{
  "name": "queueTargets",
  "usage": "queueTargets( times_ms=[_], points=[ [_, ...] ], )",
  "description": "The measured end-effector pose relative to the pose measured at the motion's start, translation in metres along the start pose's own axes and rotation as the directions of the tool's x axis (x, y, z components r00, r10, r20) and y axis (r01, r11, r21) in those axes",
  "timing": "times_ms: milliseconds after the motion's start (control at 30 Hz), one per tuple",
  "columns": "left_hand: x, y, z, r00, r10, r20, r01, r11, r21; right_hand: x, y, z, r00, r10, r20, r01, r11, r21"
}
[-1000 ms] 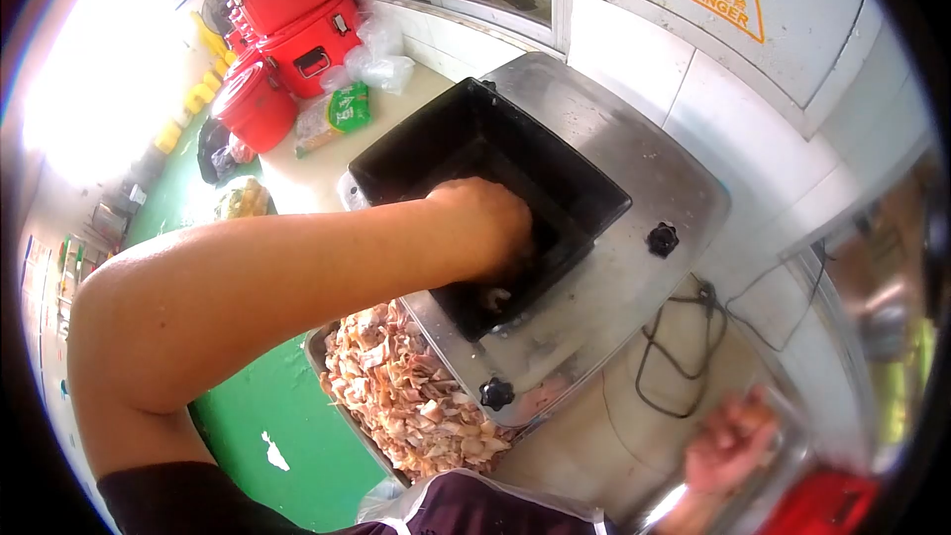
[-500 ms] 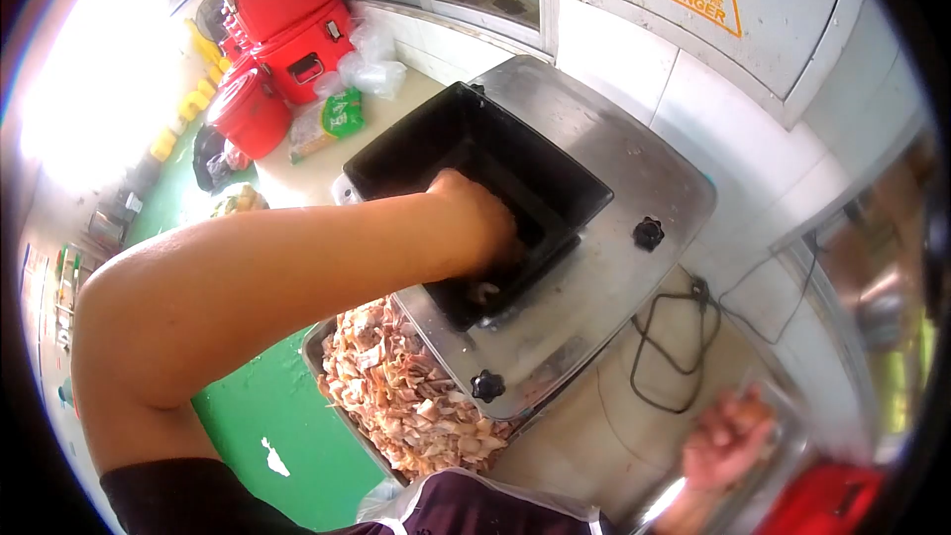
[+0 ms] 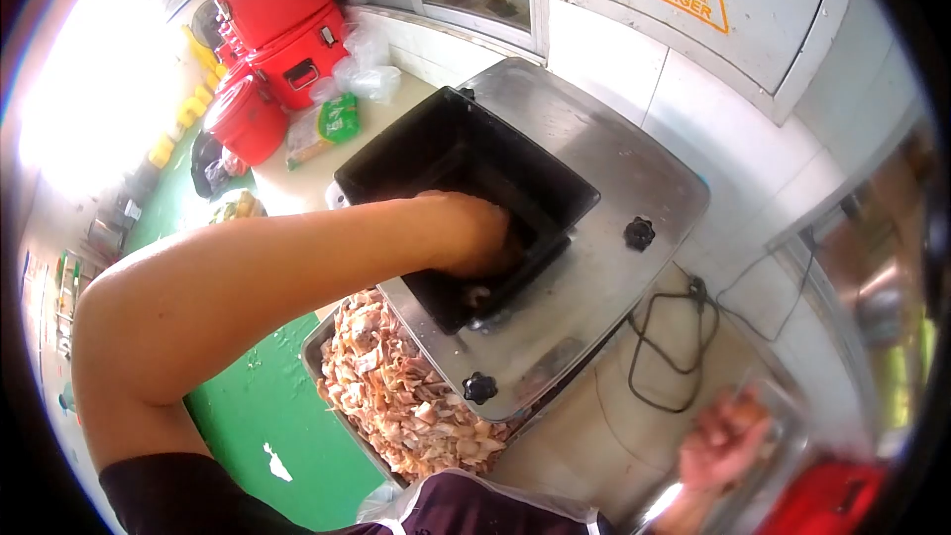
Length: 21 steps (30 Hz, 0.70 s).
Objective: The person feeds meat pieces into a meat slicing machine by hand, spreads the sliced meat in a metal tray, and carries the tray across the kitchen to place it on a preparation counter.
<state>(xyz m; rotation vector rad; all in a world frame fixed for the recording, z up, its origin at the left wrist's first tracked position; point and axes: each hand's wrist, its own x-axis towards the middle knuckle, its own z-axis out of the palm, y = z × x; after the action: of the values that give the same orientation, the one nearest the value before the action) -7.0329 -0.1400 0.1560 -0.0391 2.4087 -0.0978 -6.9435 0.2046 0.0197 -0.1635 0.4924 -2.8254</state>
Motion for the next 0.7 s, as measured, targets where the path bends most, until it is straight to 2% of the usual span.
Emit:
queueTargets(
  times_ms=[67,167,267,367,467,567,667,700],
  points=[
    [0.004,0.002,0.001,0.999,-0.017,0.039,0.017,1.0,0.001,0.0,0.0,-0.004,1.0,-0.001,0.002,0.001,1.0,0.018],
    [0.005,-0.001,0.002,0.997,0.065,0.036,-0.065,0.998,0.018,0.0,0.0,-0.004,0.999,-0.013,-0.036,0.014,1.0,0.025],
    [0.01,-0.001,0.002,0.987,0.139,0.08,-0.151,0.973,0.173,-0.001,0.0,-0.007,0.999,-0.002,-0.04,0.004,0.999,0.052],
    [0.018,-0.003,0.006,0.99,0.123,0.073,-0.135,0.973,0.187,0.001,0.001,-0.004,1.0,0.007,-0.017,-0.006,0.999,0.045],
    [0.019,0.0,0.004,0.973,0.152,0.173,-0.21,0.896,0.392,-0.001,0.0,-0.004,0.999,0.01,-0.034,-0.008,0.998,0.069],
    [0.01,0.004,-0.002,0.988,0.093,0.121,-0.125,0.949,0.29,-0.001,0.0,-0.002,1.0,0.008,-0.029,-0.006,0.998,0.065],
    [0.003,0.003,-0.007,0.997,-0.035,0.074,0.026,0.992,0.12,0.0,0.0,0.002,1.0,0.006,-0.008,-0.005,0.998,0.066],
    [-0.002,0.004,-0.01,0.997,-0.052,0.054,0.045,0.992,0.119,0.0,-0.001,0.002,1.0,0.001,-0.003,-0.001,0.998,0.056]
  ],
)
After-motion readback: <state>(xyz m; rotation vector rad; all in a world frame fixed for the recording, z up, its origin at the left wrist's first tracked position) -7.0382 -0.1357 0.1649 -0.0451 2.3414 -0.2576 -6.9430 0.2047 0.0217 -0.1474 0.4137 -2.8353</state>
